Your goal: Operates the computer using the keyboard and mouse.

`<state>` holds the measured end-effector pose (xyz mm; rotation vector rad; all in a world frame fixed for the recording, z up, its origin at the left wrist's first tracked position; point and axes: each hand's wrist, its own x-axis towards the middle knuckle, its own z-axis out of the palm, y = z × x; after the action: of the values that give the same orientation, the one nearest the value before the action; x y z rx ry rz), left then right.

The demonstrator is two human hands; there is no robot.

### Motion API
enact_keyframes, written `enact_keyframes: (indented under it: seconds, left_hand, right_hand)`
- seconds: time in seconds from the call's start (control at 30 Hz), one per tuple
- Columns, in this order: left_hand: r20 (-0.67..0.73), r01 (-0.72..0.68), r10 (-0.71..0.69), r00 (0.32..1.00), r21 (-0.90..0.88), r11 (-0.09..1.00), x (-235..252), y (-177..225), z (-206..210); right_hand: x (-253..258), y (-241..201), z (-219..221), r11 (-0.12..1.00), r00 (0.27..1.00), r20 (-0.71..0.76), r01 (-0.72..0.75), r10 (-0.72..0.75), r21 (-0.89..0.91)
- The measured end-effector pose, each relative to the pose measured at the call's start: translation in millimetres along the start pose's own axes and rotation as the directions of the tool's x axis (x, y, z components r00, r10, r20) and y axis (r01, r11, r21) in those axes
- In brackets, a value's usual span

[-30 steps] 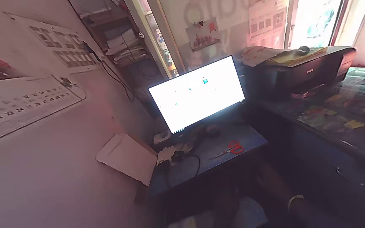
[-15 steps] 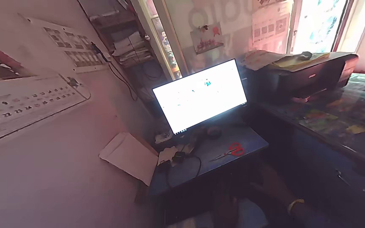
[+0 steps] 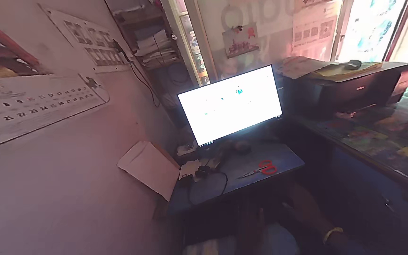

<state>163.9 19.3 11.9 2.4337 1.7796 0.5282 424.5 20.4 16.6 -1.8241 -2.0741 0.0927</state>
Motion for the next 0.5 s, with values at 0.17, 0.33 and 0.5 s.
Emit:
enact_keyframes:
  seconds: [0.17,0.33,0.5]
  left_hand:
    - [0.072,0.026,-0.024,0.997,-0.034,0.999,33.5,1.7,-8.8]
    - [0.127,0.060,-0.057,0.990,-0.023,0.998,31.3,3.8,-13.9]
    - [0.239,0.079,-0.058,0.969,-0.079,0.994,44.4,8.3,-27.7]
  right_hand:
    - [7.3,9.8,9.8,0.992,0.989,-0.077,-0.125,0.124,-0.016]
    - [2.5,4.7,16.6,0.994,0.989,-0.097,-0.112,0.112,0.007]
    - [6.9,3.3,8.1,0.989,0.988,-0.048,-0.148,0.148,0.014]
